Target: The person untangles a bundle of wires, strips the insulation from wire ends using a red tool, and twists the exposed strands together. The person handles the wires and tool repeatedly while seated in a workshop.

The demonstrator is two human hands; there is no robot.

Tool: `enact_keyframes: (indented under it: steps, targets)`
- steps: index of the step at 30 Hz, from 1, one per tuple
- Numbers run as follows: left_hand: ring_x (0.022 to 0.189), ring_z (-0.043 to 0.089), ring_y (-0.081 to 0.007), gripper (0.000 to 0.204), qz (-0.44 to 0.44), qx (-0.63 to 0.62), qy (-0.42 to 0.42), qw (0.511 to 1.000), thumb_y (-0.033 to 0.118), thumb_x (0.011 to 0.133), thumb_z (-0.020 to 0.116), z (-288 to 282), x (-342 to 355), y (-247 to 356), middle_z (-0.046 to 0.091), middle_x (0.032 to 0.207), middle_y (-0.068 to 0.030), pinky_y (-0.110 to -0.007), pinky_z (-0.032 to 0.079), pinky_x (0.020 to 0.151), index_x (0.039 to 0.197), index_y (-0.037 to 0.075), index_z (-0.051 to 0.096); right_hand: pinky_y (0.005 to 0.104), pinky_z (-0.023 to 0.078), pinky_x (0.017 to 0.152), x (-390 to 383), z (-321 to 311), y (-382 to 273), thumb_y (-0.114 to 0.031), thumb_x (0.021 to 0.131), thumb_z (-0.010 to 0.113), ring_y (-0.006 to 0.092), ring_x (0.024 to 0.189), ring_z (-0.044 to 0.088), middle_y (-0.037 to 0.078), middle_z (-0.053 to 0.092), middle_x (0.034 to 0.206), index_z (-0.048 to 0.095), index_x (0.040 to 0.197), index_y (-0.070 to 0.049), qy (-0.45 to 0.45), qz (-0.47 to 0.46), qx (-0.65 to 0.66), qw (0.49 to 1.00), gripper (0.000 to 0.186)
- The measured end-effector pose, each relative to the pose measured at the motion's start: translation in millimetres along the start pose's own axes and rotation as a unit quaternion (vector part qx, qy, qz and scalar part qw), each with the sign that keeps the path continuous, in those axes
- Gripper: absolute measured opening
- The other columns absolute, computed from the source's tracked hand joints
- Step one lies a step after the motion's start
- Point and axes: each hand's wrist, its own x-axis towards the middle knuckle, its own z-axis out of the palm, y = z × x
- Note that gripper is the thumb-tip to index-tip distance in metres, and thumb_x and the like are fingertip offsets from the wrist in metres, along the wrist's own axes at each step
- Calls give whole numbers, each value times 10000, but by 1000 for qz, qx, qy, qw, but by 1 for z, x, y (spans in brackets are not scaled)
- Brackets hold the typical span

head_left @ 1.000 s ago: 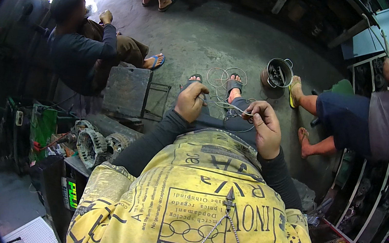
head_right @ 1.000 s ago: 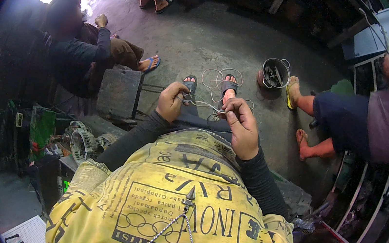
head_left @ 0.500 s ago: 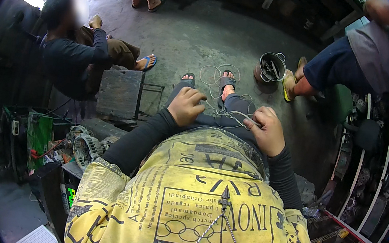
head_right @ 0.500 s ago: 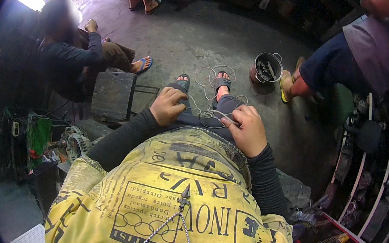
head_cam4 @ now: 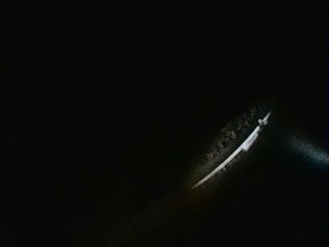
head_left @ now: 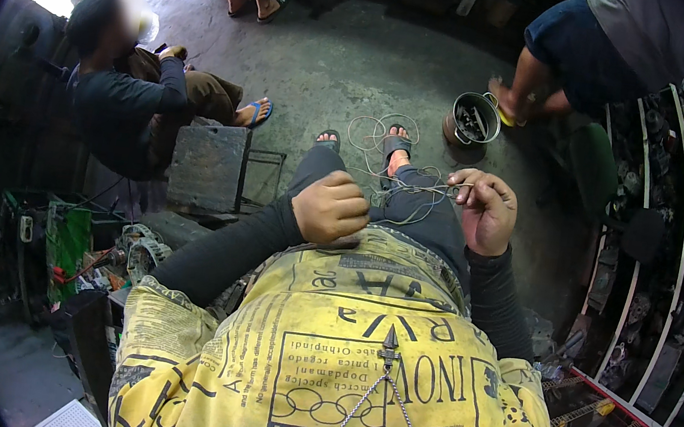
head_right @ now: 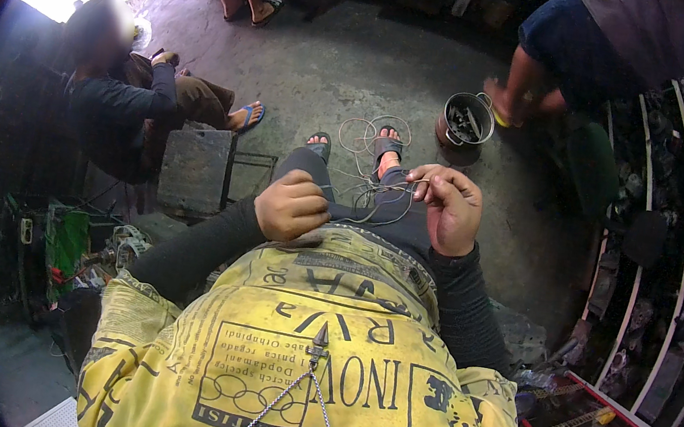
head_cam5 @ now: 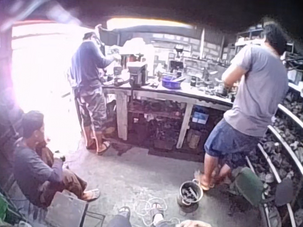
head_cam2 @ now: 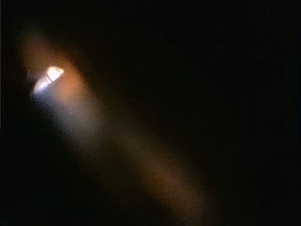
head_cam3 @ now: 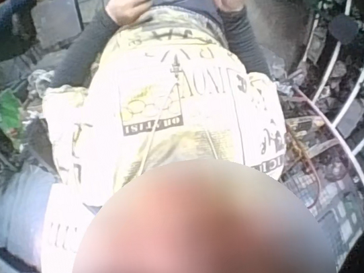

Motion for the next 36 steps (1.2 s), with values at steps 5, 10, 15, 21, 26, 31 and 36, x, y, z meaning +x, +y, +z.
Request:
enact_keyframes:
  steps: [5, 10, 15, 21, 26, 31, 36]
  targets:
    - [721, 624, -251, 188, -167, -71, -128, 975, 128, 751, 622, 8, 5, -2, 617, 920, -91, -356, 483, 615, 926, 73, 581, 250, 440, 649, 7, 11, -14, -52, 857, 518, 130, 680, 528, 142, 591, 833, 571, 719, 31, -100, 1, -119, 988, 169]
    - [758, 647, -298, 328, -309, -36, -95, 946, 161, 765, 651, 30, 11, -14, 615, 924, -111, -364, 521, 606, 1053, 60, 532, 277, 424, 734, 8, 30, -25, -76, 822, 554, 164, 705, 532, 69, 604, 763, 583, 686, 12, -169, -37, -253, 952, 165]
    - [885, 634, -328, 505, -408, -48, -135, 902, 283, 744, 728, 57, 13, -19, 636, 966, -138, -399, 515, 718, 1147, 61, 521, 364, 401, 847, 9, 34, -27, -100, 785, 559, 186, 747, 556, 74, 646, 759, 618, 689, -6, -270, -17, -215, 939, 146]
    - [966, 622, -331, 348, -515, -78, -304, 798, 382, 865, 592, 94, -23, -74, 664, 952, -192, -418, 494, 816, 1039, 85, 642, 415, 408, 913, 0, 26, -16, -167, 751, 565, 217, 742, 606, 114, 648, 731, 629, 662, 8, -234, -1, -90, 968, 207]
    - [1015, 611, -331, 356, -432, -54, -324, 840, 348, 903, 523, 113, -48, -86, 662, 1004, -167, -396, 456, 906, 1211, 181, 587, 428, 448, 852, -10, 23, -10, -173, 712, 587, 237, 734, 603, 156, 638, 723, 629, 652, 42, -218, 28, 3, 976, 227]
    - [993, 623, -352, 298, -396, -67, -392, 828, 301, 894, 518, 123, -33, -84, 673, 977, -149, -420, 447, 905, 1149, 183, 617, 330, 460, 681, -15, 18, -13, -147, 712, 590, 221, 707, 572, 171, 624, 732, 605, 624, 59, -219, 44, 5, 975, 225]
    - [882, 626, -343, 179, -406, -23, -293, 865, 229, 849, 557, 85, -29, -95, 655, 880, -152, -454, 473, 765, 948, 99, 630, 297, 451, 672, -17, -21, -10, -138, 792, 569, 194, 708, 557, 131, 601, 721, 568, 619, 30, -79, 72, -91, 990, 241]
